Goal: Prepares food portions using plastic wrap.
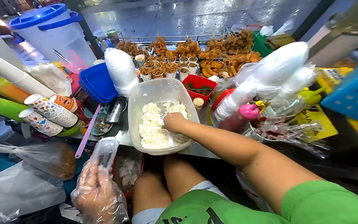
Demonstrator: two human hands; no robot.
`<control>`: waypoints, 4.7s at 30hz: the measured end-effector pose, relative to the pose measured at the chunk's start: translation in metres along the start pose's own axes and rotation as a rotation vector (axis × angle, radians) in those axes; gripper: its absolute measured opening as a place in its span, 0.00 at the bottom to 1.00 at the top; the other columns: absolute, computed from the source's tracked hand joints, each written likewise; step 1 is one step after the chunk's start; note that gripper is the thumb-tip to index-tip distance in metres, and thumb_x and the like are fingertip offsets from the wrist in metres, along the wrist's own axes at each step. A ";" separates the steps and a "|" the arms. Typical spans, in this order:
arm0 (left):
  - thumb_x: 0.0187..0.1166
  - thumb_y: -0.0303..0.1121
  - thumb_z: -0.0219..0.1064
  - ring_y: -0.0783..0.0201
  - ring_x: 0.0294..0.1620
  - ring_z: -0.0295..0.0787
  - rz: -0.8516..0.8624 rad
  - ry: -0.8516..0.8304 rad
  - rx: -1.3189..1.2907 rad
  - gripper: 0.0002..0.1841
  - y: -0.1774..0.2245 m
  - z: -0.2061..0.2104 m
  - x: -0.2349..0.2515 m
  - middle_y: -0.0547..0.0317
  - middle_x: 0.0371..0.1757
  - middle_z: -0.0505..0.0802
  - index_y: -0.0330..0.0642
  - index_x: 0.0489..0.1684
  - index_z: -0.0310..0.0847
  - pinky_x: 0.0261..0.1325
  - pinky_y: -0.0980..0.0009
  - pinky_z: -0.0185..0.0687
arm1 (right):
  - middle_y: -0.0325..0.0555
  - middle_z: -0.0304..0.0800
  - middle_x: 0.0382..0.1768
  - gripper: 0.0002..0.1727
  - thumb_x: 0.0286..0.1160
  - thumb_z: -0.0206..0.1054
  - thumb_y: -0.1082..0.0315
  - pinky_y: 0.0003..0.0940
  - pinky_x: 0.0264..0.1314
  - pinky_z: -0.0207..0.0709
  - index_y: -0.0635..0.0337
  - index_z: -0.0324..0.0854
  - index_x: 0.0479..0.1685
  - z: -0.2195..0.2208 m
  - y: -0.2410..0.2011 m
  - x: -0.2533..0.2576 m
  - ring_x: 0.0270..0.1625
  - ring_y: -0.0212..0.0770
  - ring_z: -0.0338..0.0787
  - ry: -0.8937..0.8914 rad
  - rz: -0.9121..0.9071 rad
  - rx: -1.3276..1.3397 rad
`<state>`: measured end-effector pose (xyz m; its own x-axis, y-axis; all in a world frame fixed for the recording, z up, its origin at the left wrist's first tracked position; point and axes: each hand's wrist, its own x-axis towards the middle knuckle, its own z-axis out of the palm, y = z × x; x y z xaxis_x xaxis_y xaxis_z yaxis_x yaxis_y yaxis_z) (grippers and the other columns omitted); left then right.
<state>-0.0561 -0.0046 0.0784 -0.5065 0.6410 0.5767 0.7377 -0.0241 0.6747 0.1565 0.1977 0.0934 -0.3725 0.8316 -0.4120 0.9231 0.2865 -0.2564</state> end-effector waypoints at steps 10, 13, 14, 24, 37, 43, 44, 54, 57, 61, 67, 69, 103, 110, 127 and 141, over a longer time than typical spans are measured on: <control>0.82 0.28 0.66 0.54 0.47 0.93 -0.090 -0.354 -0.019 0.18 0.037 0.073 0.061 0.36 0.66 0.88 0.33 0.69 0.83 0.53 0.58 0.89 | 0.72 0.84 0.67 0.14 0.83 0.60 0.76 0.73 0.63 0.75 0.77 0.83 0.58 0.010 -0.019 0.004 0.70 0.72 0.83 -0.100 0.101 -0.129; 0.84 0.27 0.64 0.45 0.57 0.92 -0.038 -0.424 0.044 0.19 0.030 0.104 0.074 0.37 0.71 0.86 0.34 0.73 0.81 0.64 0.48 0.85 | 0.75 0.85 0.63 0.11 0.79 0.62 0.79 0.75 0.60 0.76 0.80 0.85 0.51 -0.003 -0.009 -0.002 0.67 0.75 0.84 0.027 0.112 -0.133; 0.85 0.27 0.63 0.44 0.58 0.91 -0.031 -0.438 0.050 0.19 0.026 0.114 0.074 0.36 0.72 0.86 0.34 0.73 0.81 0.65 0.47 0.85 | 0.76 0.85 0.62 0.11 0.78 0.62 0.79 0.75 0.59 0.76 0.79 0.85 0.50 -0.009 -0.004 -0.003 0.67 0.75 0.84 0.090 0.089 -0.143; 0.86 0.26 0.61 0.45 0.57 0.91 -0.076 -0.371 0.049 0.17 0.013 0.131 0.064 0.37 0.67 0.88 0.32 0.69 0.83 0.66 0.50 0.83 | 0.69 0.91 0.50 0.12 0.82 0.60 0.76 0.70 0.56 0.77 0.74 0.85 0.54 -0.019 -0.029 0.043 0.58 0.70 0.90 0.103 -0.280 -0.361; 0.88 0.31 0.59 0.44 0.58 0.91 -0.033 -0.393 0.117 0.18 0.011 0.128 0.058 0.41 0.70 0.88 0.39 0.72 0.82 0.63 0.43 0.84 | 0.54 0.93 0.39 0.13 0.77 0.71 0.57 0.67 0.46 0.79 0.58 0.90 0.44 0.014 -0.023 0.022 0.49 0.60 0.92 -0.064 -0.418 -0.295; 0.89 0.33 0.58 0.42 0.63 0.89 -0.031 -0.423 0.162 0.19 0.010 0.129 0.059 0.41 0.73 0.86 0.40 0.74 0.81 0.66 0.40 0.82 | 0.52 0.93 0.36 0.14 0.80 0.70 0.55 0.66 0.46 0.78 0.56 0.91 0.45 0.013 0.000 -0.001 0.47 0.58 0.92 -0.030 -0.457 -0.185; 0.89 0.33 0.58 0.42 0.64 0.88 -0.026 -0.427 0.166 0.19 0.010 0.128 0.060 0.41 0.73 0.85 0.39 0.74 0.81 0.67 0.40 0.81 | 0.52 0.93 0.36 0.15 0.80 0.71 0.53 0.67 0.48 0.79 0.56 0.92 0.47 0.012 0.008 -0.003 0.46 0.58 0.92 -0.025 -0.450 -0.135; 0.85 0.33 0.63 0.33 0.75 0.79 -0.044 -0.683 0.357 0.24 0.037 0.125 0.064 0.35 0.77 0.80 0.38 0.79 0.74 0.74 0.34 0.74 | 0.55 0.95 0.45 0.17 0.80 0.73 0.56 0.68 0.59 0.79 0.55 0.92 0.60 -0.026 0.061 -0.022 0.51 0.55 0.93 0.155 -0.332 0.360; 0.73 0.32 0.75 0.37 0.73 0.81 -0.131 -0.815 0.280 0.31 0.058 0.130 0.066 0.35 0.72 0.85 0.40 0.79 0.75 0.74 0.37 0.75 | 0.58 0.94 0.51 0.21 0.83 0.70 0.51 0.73 0.61 0.77 0.55 0.89 0.64 -0.037 0.045 -0.036 0.57 0.62 0.91 0.247 -0.170 0.325; 0.63 0.28 0.82 0.41 0.60 0.88 -0.237 -0.786 0.095 0.36 0.069 0.139 0.061 0.36 0.63 0.88 0.39 0.77 0.73 0.63 0.42 0.84 | 0.63 0.94 0.45 0.18 0.84 0.66 0.58 0.70 0.50 0.81 0.60 0.87 0.63 -0.019 0.007 -0.055 0.51 0.68 0.93 0.384 -0.098 0.001; 0.71 0.29 0.77 0.44 0.71 0.83 -0.195 -0.767 0.171 0.34 0.087 0.135 0.046 0.36 0.77 0.79 0.34 0.79 0.71 0.72 0.49 0.80 | 0.65 0.91 0.45 0.08 0.78 0.62 0.81 0.62 0.45 0.82 0.73 0.86 0.44 -0.034 -0.039 -0.078 0.51 0.65 0.92 0.241 -0.123 -0.294; 0.69 0.28 0.78 0.43 0.66 0.86 -0.188 -0.766 0.161 0.35 0.083 0.134 0.049 0.35 0.76 0.80 0.35 0.79 0.71 0.69 0.47 0.82 | 0.65 0.91 0.47 0.08 0.77 0.61 0.82 0.62 0.47 0.81 0.73 0.86 0.42 -0.048 -0.048 -0.082 0.53 0.65 0.91 0.188 -0.113 -0.332; 0.76 0.30 0.74 0.54 0.37 0.90 -0.409 -0.478 -0.272 0.32 0.034 0.119 0.057 0.46 0.54 0.92 0.57 0.82 0.72 0.42 0.54 0.88 | 0.51 0.92 0.32 0.12 0.76 0.76 0.64 0.51 0.44 0.80 0.63 0.93 0.51 -0.022 0.049 -0.013 0.34 0.44 0.86 -0.133 -0.477 0.212; 0.70 0.22 0.74 0.46 0.48 0.89 -0.404 -0.659 -0.205 0.30 0.044 0.113 0.068 0.40 0.60 0.90 0.46 0.76 0.77 0.54 0.48 0.85 | 0.48 0.95 0.44 0.19 0.79 0.74 0.62 0.48 0.51 0.82 0.57 0.89 0.66 -0.058 0.062 -0.068 0.42 0.39 0.90 0.246 -0.245 0.566; 0.72 0.16 0.66 0.71 0.21 0.83 -0.188 -0.687 -0.483 0.22 0.084 0.109 0.059 0.51 0.43 0.92 0.34 0.68 0.80 0.23 0.75 0.82 | 0.68 0.69 0.83 0.33 0.65 0.83 0.63 0.68 0.76 0.72 0.51 0.83 0.75 0.009 0.036 -0.048 0.80 0.71 0.74 0.452 -0.513 0.236; 0.69 0.22 0.73 0.81 0.61 0.87 0.302 -0.641 -0.907 0.41 0.066 0.088 0.072 0.60 0.69 0.87 0.15 0.81 0.52 0.62 0.79 0.85 | 0.69 0.92 0.46 0.11 0.72 0.68 0.80 0.50 0.62 0.81 0.74 0.92 0.48 -0.006 -0.003 -0.072 0.54 0.61 0.92 0.708 -0.636 0.487</control>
<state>-0.0039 0.1074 0.1239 0.1476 0.7813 0.6065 0.0664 -0.6196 0.7821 0.1814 0.1399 0.1288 -0.4875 0.7279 0.4821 0.3828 0.6745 -0.6313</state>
